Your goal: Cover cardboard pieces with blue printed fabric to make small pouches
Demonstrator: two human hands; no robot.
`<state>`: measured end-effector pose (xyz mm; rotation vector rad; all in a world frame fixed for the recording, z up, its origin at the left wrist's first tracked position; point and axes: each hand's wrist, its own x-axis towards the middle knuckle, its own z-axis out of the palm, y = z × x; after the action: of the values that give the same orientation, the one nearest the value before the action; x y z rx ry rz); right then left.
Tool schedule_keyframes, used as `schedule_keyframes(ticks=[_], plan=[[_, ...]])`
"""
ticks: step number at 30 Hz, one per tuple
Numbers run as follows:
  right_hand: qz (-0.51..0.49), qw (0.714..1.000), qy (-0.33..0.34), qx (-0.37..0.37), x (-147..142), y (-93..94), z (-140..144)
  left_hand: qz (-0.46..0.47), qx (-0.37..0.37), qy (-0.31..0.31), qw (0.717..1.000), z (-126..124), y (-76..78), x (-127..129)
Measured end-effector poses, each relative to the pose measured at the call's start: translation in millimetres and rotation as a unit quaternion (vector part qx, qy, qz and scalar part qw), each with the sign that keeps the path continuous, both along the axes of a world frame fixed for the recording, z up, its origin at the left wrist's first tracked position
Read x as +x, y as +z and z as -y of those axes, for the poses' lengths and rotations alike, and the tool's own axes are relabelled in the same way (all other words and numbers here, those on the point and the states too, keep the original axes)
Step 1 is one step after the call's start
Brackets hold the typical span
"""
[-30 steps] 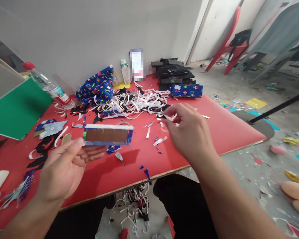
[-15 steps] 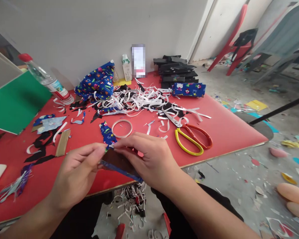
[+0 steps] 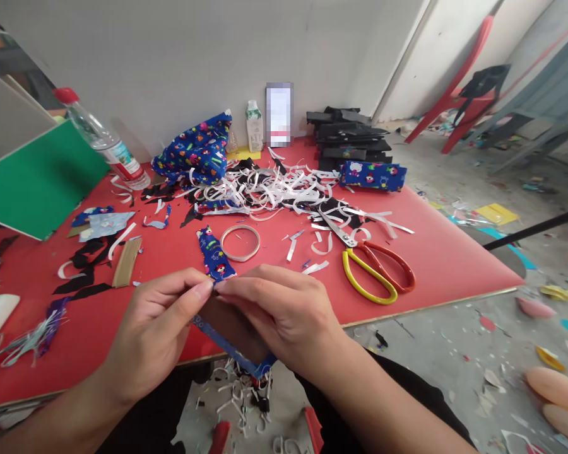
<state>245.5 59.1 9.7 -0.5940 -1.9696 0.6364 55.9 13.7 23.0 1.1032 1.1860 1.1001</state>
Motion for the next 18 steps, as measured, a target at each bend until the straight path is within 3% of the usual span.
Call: schedule_keyframes(ticks=[8,18], plan=[[-0.023,0.999,-0.016,-0.044,-4.4,-0.8,-1.0,-0.015,0.011,-0.014,1.000,1.4,4.6,1.6],[-0.010,0.999,-0.007,-0.044,-2.9,-2.4,-2.2,-0.058,0.024,-0.013,0.998,-0.9,9.2,2.3]])
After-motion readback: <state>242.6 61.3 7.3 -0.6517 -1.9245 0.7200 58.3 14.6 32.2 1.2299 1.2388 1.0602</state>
